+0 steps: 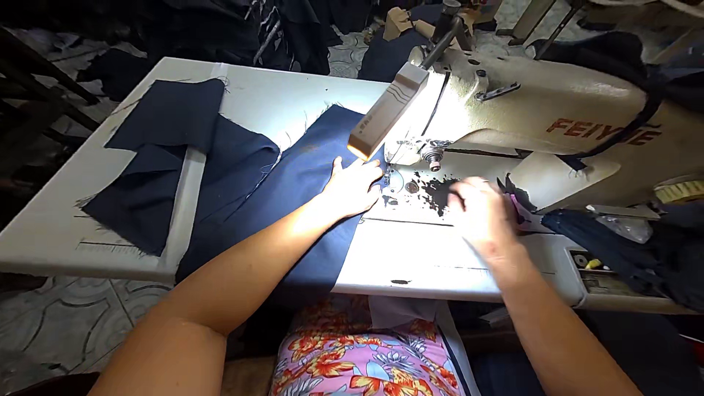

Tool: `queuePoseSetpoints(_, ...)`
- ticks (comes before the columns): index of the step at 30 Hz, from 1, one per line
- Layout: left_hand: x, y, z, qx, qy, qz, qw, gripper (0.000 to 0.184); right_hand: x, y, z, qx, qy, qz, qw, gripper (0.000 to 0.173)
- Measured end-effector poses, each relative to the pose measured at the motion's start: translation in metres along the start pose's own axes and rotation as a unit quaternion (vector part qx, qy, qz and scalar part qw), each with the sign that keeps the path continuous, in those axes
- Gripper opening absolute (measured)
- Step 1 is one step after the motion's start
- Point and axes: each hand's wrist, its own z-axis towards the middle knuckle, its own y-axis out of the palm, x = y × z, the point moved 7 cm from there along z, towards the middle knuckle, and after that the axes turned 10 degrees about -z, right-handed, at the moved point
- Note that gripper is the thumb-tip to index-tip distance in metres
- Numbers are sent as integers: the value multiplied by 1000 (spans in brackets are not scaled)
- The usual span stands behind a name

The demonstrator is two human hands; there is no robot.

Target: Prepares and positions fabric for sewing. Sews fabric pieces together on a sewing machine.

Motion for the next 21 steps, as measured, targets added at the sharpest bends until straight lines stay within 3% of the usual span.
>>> queuePoseSetpoints(4,-1,-3,4,-3,14,-10,1000,41,64,-18,-21,-80,202,-96,971,36)
queuePoseSetpoints(9,-6,-3,10,-14,-7,-7,1000,45,92,7,-24,-175,277,-158,932,35)
queuePoseSetpoints(14,-7,-3,13,-34,-25,10,999,50,85,1,-12,-156,251,-150,943,29)
queuePoseSetpoints(17,-10,-3,17,-38,-34,20,998,50,71,-1,-6,-87,159,-52,982,27)
queuePoseSetpoints(21,-12,-4,20,-26,-32,14,999,49,46,7,0,-71,71,51,994,21)
